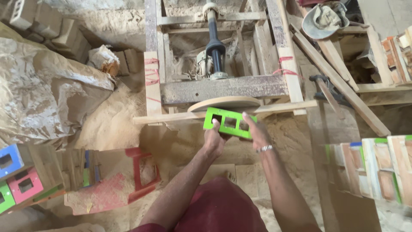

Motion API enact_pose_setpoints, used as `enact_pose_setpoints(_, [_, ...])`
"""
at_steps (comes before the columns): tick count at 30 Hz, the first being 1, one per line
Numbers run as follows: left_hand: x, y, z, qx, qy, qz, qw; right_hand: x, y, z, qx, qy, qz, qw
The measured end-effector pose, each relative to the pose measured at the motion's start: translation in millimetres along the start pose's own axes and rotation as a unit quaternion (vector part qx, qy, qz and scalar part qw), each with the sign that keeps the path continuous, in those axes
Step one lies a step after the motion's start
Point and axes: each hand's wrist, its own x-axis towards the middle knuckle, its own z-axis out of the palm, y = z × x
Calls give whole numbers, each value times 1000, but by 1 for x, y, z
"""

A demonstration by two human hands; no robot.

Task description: The person smooths the edges of multiple small, colorful wooden blocks using a rotating grinding wheel. They handle each block one at a time, pressing the edges against the spinning wheel and then placing the finished pieces into a stack.

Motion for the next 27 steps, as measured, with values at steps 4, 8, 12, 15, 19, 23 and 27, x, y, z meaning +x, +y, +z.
enact_pose_setpoints(4, [2,17,-15,122,27,-36,992,-26,24,12,62,44,67,995])
enact_pose_setpoints(8, [9,40,-28,151,-20,-47,987,-57,49,33,141,5,98,985])
enact_pose_setpoints(12, [-12,47,-35,256,-47,-19,965,-97,60,27,133,-98,145,975])
enact_pose_setpoints(15, [-39,51,-29,335,-84,-3,939,-100,43,15,-46,-148,-71,985])
enact_pose_setpoints(19, [-73,39,-32,457,-146,36,877,-89,49,6,-57,-135,-13,989])
enact_pose_setpoints(23, [-75,72,-29,419,-73,-34,904,-35,36,32,25,-136,-28,990])
enact_pose_setpoints(27, [-105,49,-69,340,-28,-36,939,-12,45,48,40,-99,-7,994])
